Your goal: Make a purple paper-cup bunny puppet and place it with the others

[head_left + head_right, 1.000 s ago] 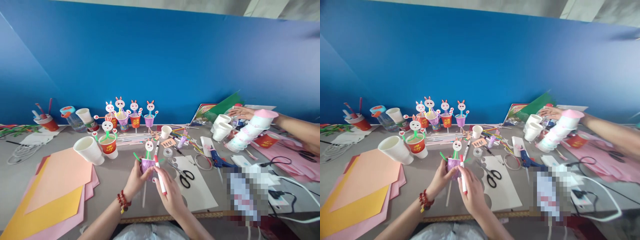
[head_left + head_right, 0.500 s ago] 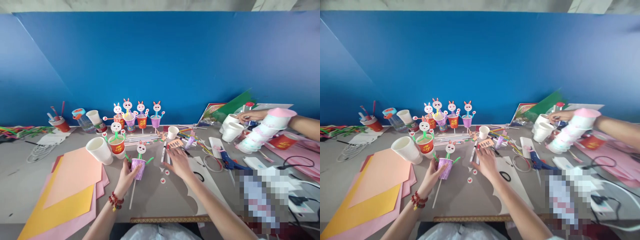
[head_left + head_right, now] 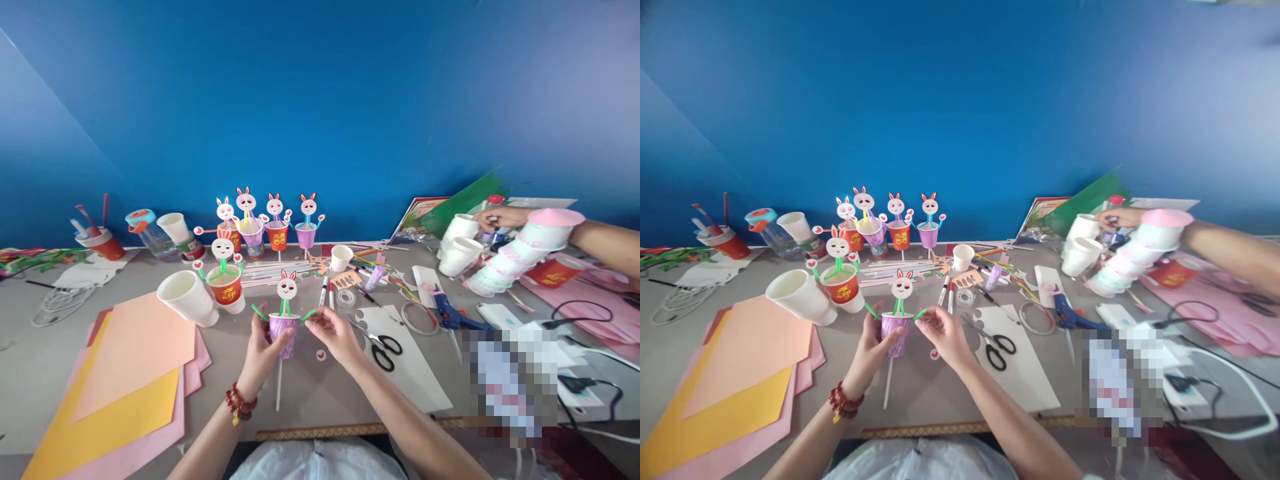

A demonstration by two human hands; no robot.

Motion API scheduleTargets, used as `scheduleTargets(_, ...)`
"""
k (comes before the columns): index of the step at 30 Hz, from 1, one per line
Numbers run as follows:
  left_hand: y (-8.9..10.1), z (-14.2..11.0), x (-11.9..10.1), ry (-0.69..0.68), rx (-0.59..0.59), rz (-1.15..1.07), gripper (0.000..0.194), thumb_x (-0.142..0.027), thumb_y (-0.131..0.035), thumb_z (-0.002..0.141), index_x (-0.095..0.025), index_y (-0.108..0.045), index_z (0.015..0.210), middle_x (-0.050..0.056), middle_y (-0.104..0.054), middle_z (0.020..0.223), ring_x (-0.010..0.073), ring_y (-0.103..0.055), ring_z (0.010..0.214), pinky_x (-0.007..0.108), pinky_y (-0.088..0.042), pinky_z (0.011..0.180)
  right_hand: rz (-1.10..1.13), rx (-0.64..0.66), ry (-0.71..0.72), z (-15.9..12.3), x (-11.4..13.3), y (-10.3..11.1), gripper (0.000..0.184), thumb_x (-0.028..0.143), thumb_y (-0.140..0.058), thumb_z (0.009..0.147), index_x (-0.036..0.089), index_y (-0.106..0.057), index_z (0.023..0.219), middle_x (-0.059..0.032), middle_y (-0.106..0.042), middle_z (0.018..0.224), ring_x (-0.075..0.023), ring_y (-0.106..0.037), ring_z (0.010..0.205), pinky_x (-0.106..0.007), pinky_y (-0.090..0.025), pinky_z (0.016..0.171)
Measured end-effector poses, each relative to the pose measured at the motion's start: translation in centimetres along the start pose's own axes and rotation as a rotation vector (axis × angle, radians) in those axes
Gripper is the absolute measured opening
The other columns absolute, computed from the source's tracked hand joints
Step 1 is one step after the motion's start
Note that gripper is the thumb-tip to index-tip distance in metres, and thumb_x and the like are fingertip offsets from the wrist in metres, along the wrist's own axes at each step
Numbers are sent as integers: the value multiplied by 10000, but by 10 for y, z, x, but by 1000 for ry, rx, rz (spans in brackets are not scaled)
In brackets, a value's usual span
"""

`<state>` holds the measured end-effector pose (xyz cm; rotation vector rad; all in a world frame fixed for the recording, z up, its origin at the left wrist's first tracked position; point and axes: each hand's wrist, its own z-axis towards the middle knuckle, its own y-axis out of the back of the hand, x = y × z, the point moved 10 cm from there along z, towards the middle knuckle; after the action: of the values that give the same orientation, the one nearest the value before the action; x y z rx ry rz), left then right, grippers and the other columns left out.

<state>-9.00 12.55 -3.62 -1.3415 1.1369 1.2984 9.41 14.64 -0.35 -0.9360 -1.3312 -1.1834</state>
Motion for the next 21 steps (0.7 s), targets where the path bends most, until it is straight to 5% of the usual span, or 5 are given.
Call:
scheduleTargets(10, -17, -7, 0, 19, 111, -133, 783, -421, -753, 782, -244, -330, 1416, 101, -572, 1264, 242, -613, 1121, 366, -513, 946, 307, -62, -153, 5, -18, -4, 326, 497, -753, 774, 185, -660, 795, -4, -625, 737, -161, -618, 685, -248, -549, 580)
scheduleTargets(17, -21, -11, -8, -44, 145, -173, 728, -409, -745, 798, -258, -358, 1395, 97, -578, 1277, 244, -598, 1142, 359, -499, 964, 252, -53, -84, -4, -13, -5, 290, 479, -704, 833, 203, -665, 914, -28, -672, 843, -177, -659, 720, -280, -572, 639)
scheduleTargets(21, -19, -15, -20, -136, 138, -174, 718, -440, -759, 775, -255, -392, 1363, 109, -581, 1280, 281, -597, 1159, 389, -500, 972, 245, -38, 52, -11, 13, -3, 239, 444, -672, 872, 207, -645, 887, -37, -643, 889, -168, -639, 746, -273, -568, 659)
